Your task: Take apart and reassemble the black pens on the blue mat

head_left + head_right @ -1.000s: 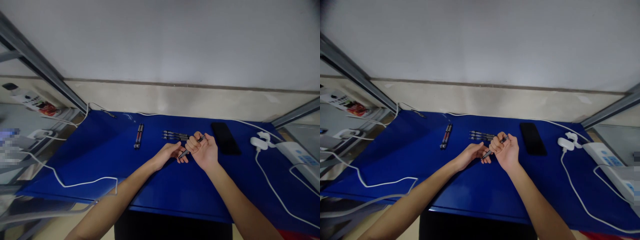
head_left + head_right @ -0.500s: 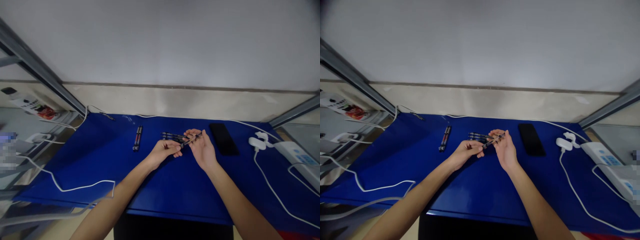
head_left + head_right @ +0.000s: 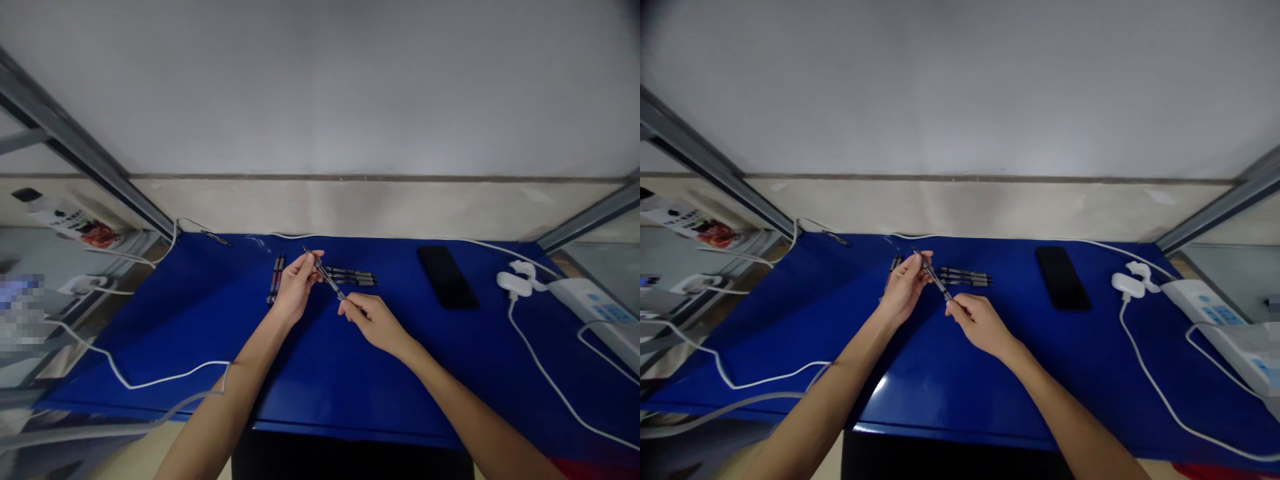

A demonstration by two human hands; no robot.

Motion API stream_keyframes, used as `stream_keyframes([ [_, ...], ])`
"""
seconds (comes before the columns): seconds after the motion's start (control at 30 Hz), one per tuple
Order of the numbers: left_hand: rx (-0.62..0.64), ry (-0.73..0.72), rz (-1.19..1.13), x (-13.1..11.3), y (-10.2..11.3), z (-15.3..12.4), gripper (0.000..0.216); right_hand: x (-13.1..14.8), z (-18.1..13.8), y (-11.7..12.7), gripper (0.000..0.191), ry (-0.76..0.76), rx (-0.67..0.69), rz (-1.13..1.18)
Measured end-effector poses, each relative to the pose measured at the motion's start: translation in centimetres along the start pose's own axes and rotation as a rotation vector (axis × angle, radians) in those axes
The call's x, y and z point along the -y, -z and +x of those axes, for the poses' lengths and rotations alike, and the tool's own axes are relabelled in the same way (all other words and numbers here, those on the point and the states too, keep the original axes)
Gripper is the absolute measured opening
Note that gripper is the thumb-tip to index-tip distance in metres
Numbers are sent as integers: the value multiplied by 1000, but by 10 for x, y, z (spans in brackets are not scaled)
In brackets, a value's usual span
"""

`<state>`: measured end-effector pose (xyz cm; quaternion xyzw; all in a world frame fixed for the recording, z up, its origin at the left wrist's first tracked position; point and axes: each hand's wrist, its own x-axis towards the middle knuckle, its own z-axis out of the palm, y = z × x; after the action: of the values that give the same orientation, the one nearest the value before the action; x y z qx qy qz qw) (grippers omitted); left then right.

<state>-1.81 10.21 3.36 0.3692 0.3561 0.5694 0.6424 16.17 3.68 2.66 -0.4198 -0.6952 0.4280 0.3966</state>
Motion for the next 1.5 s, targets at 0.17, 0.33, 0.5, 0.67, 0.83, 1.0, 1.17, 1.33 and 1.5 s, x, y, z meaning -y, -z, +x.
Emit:
stream_keyframes([
  [0.17, -58, -96, 332, -16, 18, 9, 37, 6, 0, 1, 27, -2, 70, -94],
  [0.33, -260, -204, 791, -26, 50, 23, 38, 10, 1, 9, 26, -82, 21, -185],
  [0.5, -333, -185, 1205, -25, 67, 30, 31, 8, 0, 10, 26, -59, 27, -222],
  [0.67, -381, -201, 1360, -23, 74, 33, 29, 8, 0, 9, 26, -24, 54, -272],
  [0.83, -453, -261, 1452, -22, 80, 34, 26, 9, 0, 10, 26, -23, 79, -288],
  [1.0, -438, -207, 1402, -19, 86, 35, 26, 9, 0, 10, 29, -23, 99, -305],
  [1.17, -418, -155, 1365, -16, 90, 37, 33, 8, 0, 10, 31, -32, 108, -322],
  [1.33, -448, -141, 1370, -14, 88, 38, 34, 8, 0, 10, 31, -28, 109, -332],
  [1.5, -438, -138, 1476, -15, 82, 35, 22, 5, 0, 9, 33, -22, 120, -363],
])
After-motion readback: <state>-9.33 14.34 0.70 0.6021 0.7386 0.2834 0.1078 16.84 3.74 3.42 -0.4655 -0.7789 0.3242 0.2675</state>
